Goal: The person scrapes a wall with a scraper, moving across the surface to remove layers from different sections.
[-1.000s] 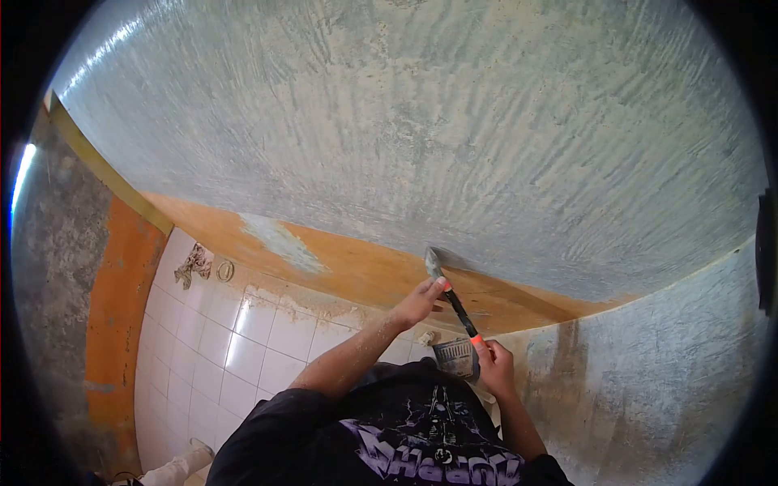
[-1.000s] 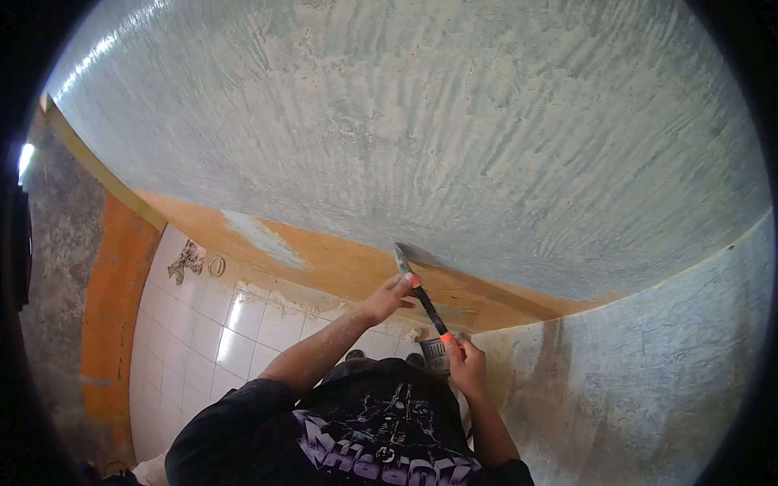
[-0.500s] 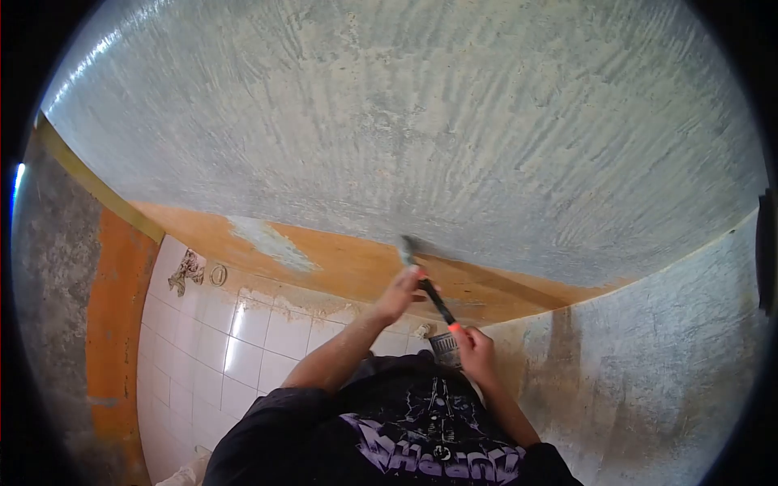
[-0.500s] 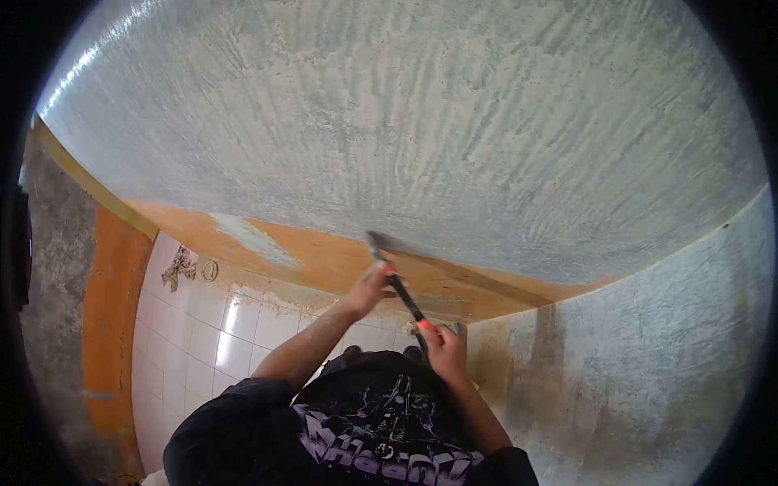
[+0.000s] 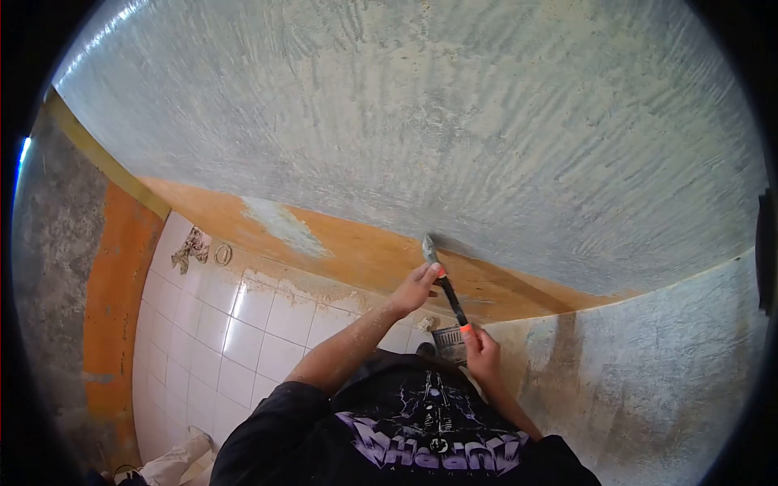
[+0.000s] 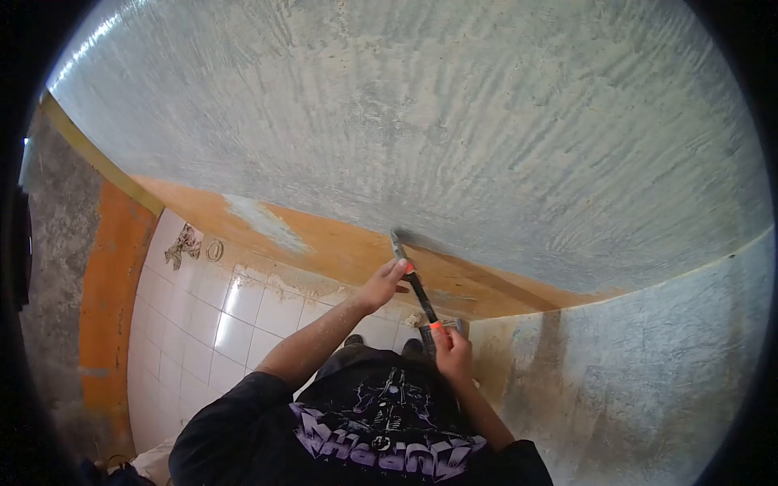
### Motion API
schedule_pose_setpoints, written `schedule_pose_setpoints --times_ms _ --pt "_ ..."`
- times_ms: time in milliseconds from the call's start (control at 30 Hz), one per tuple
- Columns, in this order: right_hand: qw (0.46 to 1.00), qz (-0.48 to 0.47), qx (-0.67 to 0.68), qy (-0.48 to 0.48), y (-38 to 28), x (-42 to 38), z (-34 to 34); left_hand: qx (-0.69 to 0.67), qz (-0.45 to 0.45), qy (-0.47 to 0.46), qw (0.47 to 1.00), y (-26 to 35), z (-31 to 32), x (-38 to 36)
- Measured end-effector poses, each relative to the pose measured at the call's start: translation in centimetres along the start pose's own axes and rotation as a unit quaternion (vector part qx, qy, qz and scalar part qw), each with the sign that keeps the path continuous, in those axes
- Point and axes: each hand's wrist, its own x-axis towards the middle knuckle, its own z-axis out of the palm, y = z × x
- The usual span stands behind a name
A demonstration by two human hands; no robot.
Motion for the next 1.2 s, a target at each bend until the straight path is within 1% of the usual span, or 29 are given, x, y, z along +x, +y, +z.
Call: schedule_pose_setpoints --times_ms 67,167,267,300,367,467,567,667,733,767,800,900,967,1000,1100,1133,1200 --pt "1.0 0.011 -0.007 0.006 -0.4 -0.4 0.8 0.002 -0.003 -0.015 1.0 0.2 -0.1 0.2" --pt "0.999 0.007 0.029 0.022 0.5 -0.3 -0.7 -0.003 -0.01 -0.032 0.999 -0.1 1.2 0.6" --pt "0.999 0.037 0.016 0.01 0.0 -0.6 -2.3 -0.004 -0.012 -0.038 0.999 0.0 2.2 0.5" --pt "1.0 0.009 -0.002 0.015 -0.6 -0.3 -2.2 -0.005 -0.011 -0.036 0.999 0.1 2.5 0.5" --pt "0.998 -0.045 -0.038 0.022 -2.2 0.4 -0.9 -0.018 -0.006 -0.03 0.999 0.6 0.1 -0.2" --pt "0.999 -0.005 -0.036 0.012 -0.1 0.2 1.4 -0.022 -0.006 -0.033 0.999 1.0 -1.2 -0.3" --pt "1.0 -0.006 0.008 0.026 -1.6 -0.5 0.4 -0.004 -0.009 -0.034 0.999 1.0 0.1 -0.2" --pt "0.998 -0.001 0.051 0.022 0.8 -0.5 0.5 -0.011 -0.007 -0.021 1.0 0.4 0.1 -0.3" --pt "1.0 -0.029 -0.005 0.003 -2.1 0.4 1.3 -0.007 -0.004 -0.011 1.0 0.8 -0.9 -0.4" --pt "0.999 -0.041 -0.033 -0.007 -3.1 0.5 1.9 0.006 -0.004 -0.007 1.0 1.4 -2.4 -0.9" --pt "0.997 -0.053 -0.05 0.023 -2.9 0.2 2.9 0.021 -0.005 -0.002 1.0 1.9 -3.4 -1.2" --pt "0.999 -0.019 0.028 0.022 -2.9 -0.3 2.7 -0.036 -0.002 -0.021 0.999 1.2 -3.1 -0.8" --pt "0.999 -0.014 0.029 0.022 -1.8 -0.8 1.8 -0.008 -0.003 -0.033 0.999 1.1 -1.6 -0.6" --pt "0.999 -0.014 0.028 0.02 -2.3 -0.9 1.5 0.004 -0.002 -0.037 0.999 1.1 -1.5 -0.6" --pt "0.998 -0.038 -0.041 -0.003 -4.6 0.3 2.3 -0.053 0.004 -0.011 0.999 1.0 -3.7 -0.9" --pt "0.999 -0.043 -0.028 -0.002 -4.9 0.7 3.2 -0.018 0.0 -0.004 1.0 2.2 -4.7 -1.7" --pt "0.999 -0.049 -0.002 -0.005 -4.9 0.7 5.4 -0.035 -0.003 0.003 0.999 2.5 -6.1 -1.7"
